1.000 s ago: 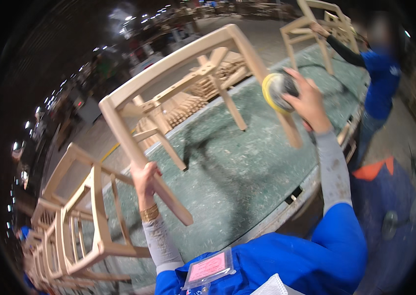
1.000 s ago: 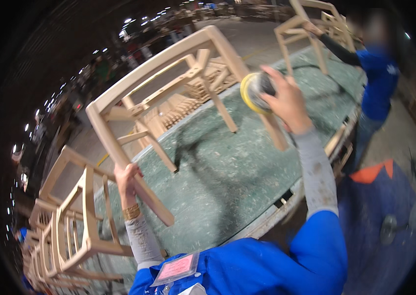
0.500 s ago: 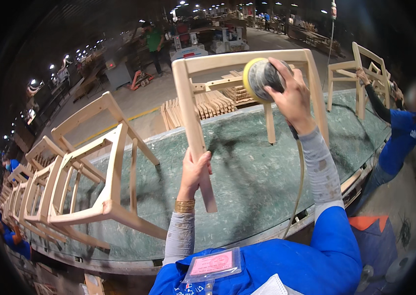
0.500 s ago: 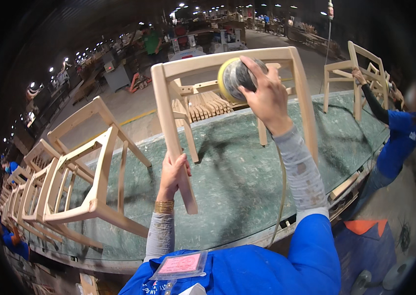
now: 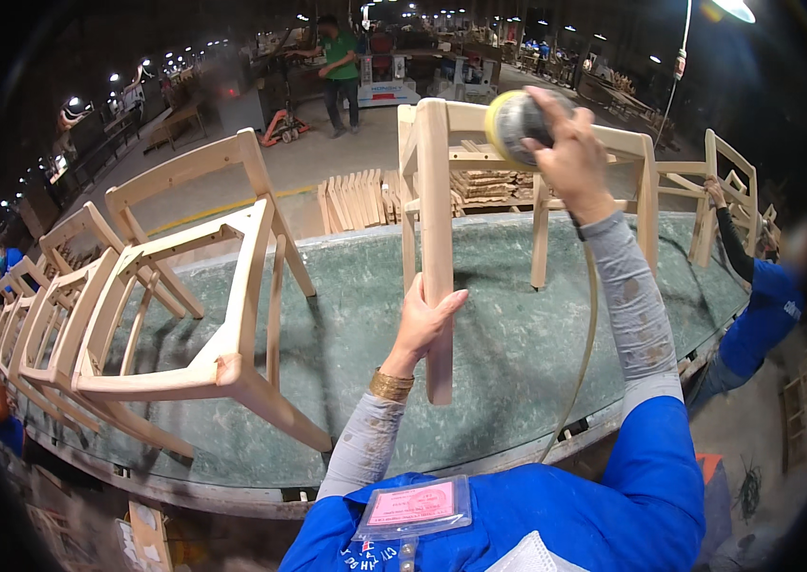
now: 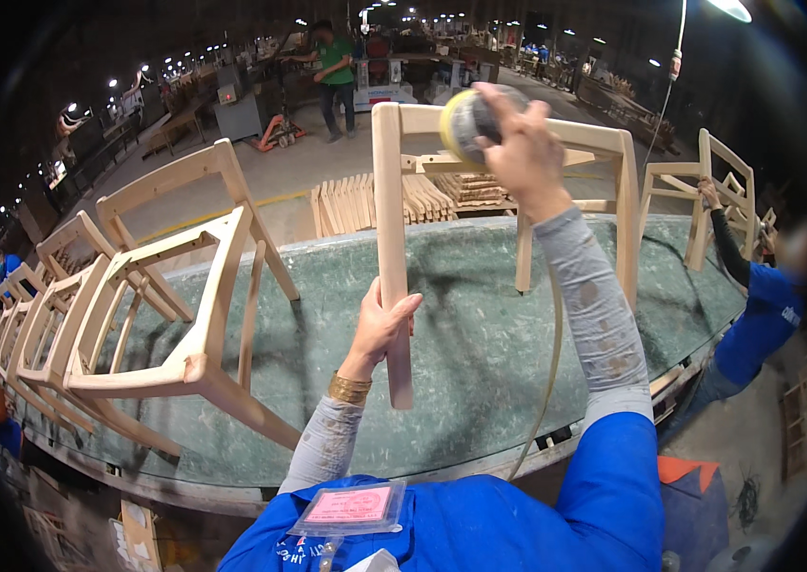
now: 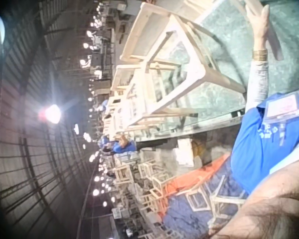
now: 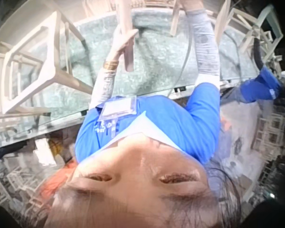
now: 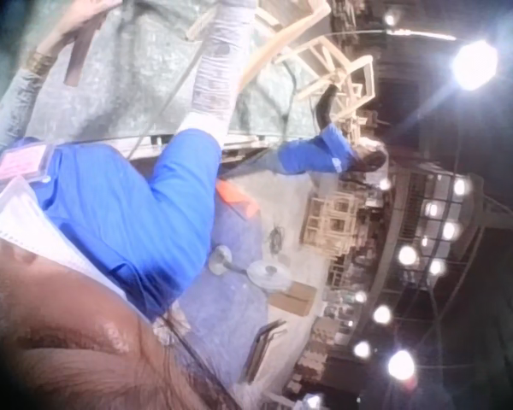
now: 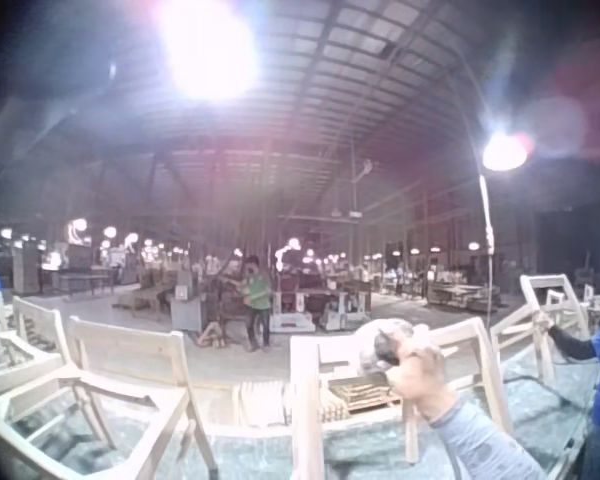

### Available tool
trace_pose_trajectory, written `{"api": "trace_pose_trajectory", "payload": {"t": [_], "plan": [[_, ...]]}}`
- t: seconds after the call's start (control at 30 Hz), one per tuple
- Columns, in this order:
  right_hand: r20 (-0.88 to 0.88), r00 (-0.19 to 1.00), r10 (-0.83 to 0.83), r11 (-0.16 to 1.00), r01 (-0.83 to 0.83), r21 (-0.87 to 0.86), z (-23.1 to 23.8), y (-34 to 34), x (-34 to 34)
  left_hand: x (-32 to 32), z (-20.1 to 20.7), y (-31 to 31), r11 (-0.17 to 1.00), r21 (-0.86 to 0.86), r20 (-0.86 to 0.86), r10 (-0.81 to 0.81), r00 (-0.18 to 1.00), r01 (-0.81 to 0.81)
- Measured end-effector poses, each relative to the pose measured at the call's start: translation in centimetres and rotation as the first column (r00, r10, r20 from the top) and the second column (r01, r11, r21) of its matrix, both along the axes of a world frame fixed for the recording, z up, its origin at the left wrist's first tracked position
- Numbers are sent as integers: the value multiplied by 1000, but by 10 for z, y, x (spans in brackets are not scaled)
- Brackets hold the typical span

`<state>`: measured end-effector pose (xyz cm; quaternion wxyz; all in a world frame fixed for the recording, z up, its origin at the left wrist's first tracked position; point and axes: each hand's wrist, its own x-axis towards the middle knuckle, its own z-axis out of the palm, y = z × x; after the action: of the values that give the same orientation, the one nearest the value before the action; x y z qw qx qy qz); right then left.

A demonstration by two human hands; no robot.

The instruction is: The person uses a handheld orbital sander to smooth the surfaces of wooden chair frames. They systematically sand the legs, seat frame, and backrest of multiple chairs, repositioning the chairs on the workbench as needed to access different areas.

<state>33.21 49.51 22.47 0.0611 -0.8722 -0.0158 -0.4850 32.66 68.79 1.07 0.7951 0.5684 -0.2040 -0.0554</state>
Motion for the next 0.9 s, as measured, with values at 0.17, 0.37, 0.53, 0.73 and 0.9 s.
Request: {"api": "trace_pose_trajectory", "payload": {"t": [0.17,0.37,0.53,0.73,0.9], "plan": [[56,988,-141,989,139,41,-2,-48,-6,-8,3,-7,997,-58,0,-55,998,55],[11,1000,6,999,-7,31,7,21,17,2,5,6,1000,12,38,-11,999,11],[14,971,-238,971,238,14,19,-32,14,-21,-27,14,965,-89,14,-247,969,247],[30,999,-27,994,24,102,-29,-51,-36,-15,-67,16,658,-629,-101,-597,796,414],[-205,975,86,910,7,415,-148,-38,-110,-13,-66,20,434,-817,-46,-704,708,379]]}}
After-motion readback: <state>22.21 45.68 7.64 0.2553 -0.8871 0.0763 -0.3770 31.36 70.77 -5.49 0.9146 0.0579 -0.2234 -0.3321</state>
